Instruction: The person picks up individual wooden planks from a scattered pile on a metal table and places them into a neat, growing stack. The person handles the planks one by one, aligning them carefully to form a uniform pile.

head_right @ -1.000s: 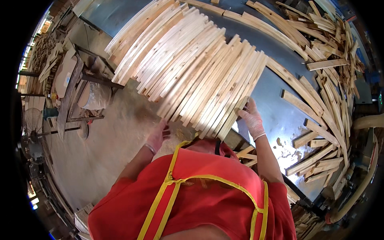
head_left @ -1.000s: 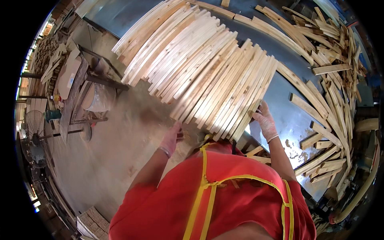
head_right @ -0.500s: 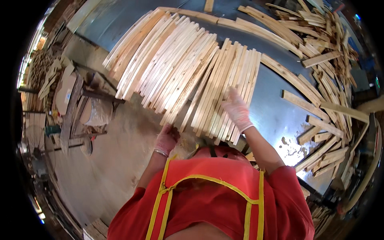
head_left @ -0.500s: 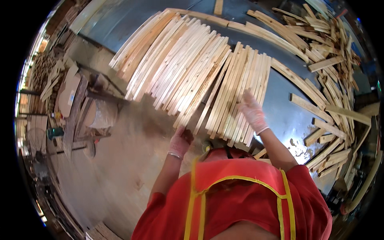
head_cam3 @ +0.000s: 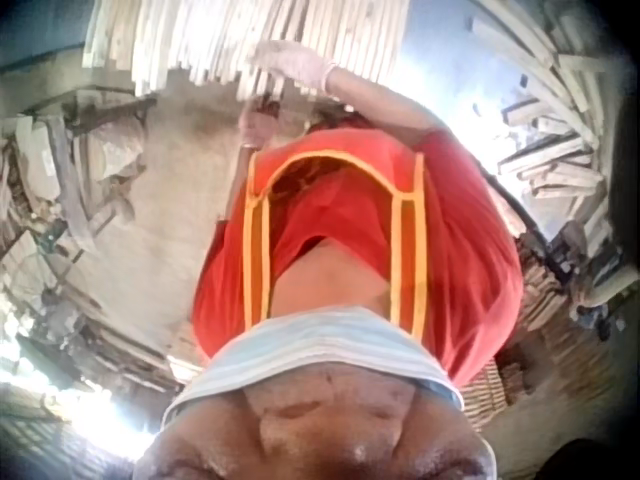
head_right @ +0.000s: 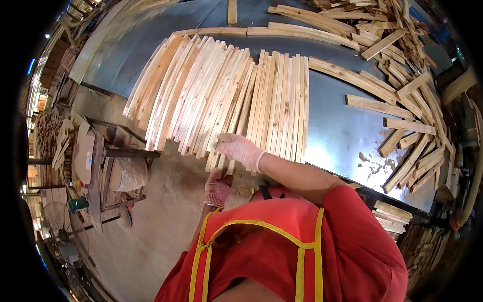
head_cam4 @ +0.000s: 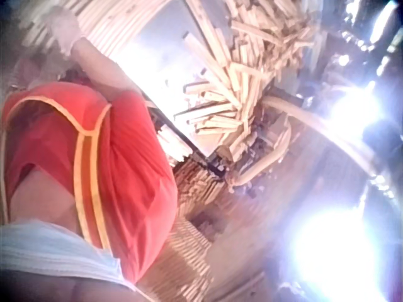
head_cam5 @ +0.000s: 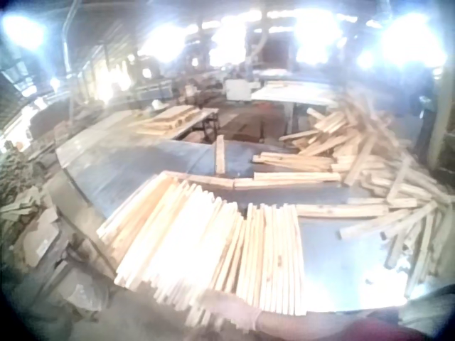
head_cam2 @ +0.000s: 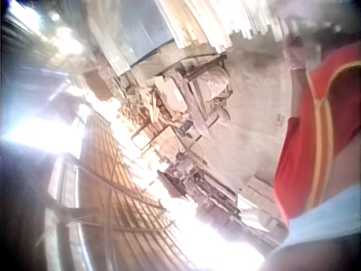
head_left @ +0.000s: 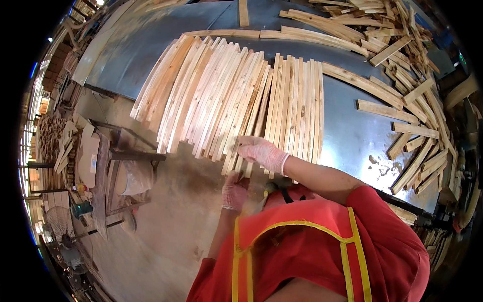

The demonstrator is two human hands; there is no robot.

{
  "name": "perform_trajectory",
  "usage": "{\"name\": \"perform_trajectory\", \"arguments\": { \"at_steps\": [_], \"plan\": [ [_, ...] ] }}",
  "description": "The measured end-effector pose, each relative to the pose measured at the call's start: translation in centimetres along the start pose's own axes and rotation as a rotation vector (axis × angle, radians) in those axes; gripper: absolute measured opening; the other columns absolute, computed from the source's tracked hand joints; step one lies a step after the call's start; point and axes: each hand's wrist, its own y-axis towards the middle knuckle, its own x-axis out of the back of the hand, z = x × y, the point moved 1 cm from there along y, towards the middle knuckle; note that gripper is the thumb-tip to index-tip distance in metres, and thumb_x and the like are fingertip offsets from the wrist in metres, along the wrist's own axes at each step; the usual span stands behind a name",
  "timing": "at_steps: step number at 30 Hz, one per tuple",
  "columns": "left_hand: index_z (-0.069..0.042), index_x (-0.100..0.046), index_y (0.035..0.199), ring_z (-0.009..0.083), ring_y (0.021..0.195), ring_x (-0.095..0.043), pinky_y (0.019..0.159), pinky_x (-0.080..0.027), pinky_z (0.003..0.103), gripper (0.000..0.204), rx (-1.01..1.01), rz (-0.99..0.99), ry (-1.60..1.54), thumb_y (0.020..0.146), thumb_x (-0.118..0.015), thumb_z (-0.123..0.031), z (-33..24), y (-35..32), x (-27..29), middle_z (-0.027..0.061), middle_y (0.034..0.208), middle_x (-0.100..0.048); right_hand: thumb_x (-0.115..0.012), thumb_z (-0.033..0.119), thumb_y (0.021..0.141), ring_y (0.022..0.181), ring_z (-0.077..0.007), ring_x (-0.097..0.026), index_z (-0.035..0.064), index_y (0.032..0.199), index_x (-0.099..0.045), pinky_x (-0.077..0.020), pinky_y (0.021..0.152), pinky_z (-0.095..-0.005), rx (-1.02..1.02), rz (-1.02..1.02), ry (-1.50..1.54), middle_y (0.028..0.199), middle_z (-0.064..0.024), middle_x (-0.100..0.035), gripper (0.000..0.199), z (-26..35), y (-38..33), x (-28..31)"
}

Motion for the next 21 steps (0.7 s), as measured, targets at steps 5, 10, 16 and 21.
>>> {"name": "perform_trajectory", "arguments": {
  "at_steps": [5,10,16,21],
  "plan": [
    [-0.008,-0.071,0.109,0.0211,0.091,-0.068,0.082,-0.056,0.035,0.024,-0.016,-0.001,0.046,0.097,-0.078,-0.028,-1.9,-2.6,-3.6,0.0077,0.100,-0.075,-0.074,0.026,0.099,0.109,-0.0202,-0.059,0.0029,0.154,-0.043,-0.0483,0.099,-0.0331,0.079,-0.025,0.148,0.130,-0.0116,-0.062,0.067,-4.1,2.2,2.5],
    [-0.008,-0.070,0.111,0.0244,0.090,-0.066,0.077,-0.052,0.037,0.029,-0.075,-0.077,0.052,0.098,-0.076,-0.033,-5.1,-8.2,-11.7,0.0069,0.101,-0.073,-0.077,0.038,0.098,0.070,-0.0127,-0.050,0.0101,0.122,-0.056,-0.0441,0.064,-0.0319,0.023,-0.223,0.304,0.085,0.0001,-0.055,0.042,-0.5,2.4,-0.2],
    [-0.008,-0.069,0.107,0.0274,0.087,-0.069,0.077,-0.055,0.042,0.030,-0.109,0.045,0.333,0.097,-0.078,-0.035,-6.7,-8.9,-14.1,0.0077,0.093,-0.071,-0.083,0.048,0.091,0.087,-0.0175,-0.054,0.0011,0.149,-0.040,-0.0504,0.068,-0.0379,0.030,-0.312,0.443,0.108,-0.0124,-0.056,0.086,2.2,3.1,-2.2],
    [-0.005,-0.068,0.113,0.0274,0.089,-0.072,0.077,-0.058,0.041,0.038,-0.156,0.036,0.437,0.099,-0.076,-0.038,-7.6,-10.7,-16.8,0.0090,0.095,-0.073,-0.084,0.050,0.091,0.077,-0.0157,-0.061,0.0059,0.141,-0.050,-0.0504,0.073,-0.0395,-0.072,-0.239,0.470,0.087,-0.0037,-0.062,0.075,0.6,-0.9,-1.1]
  ]
}}
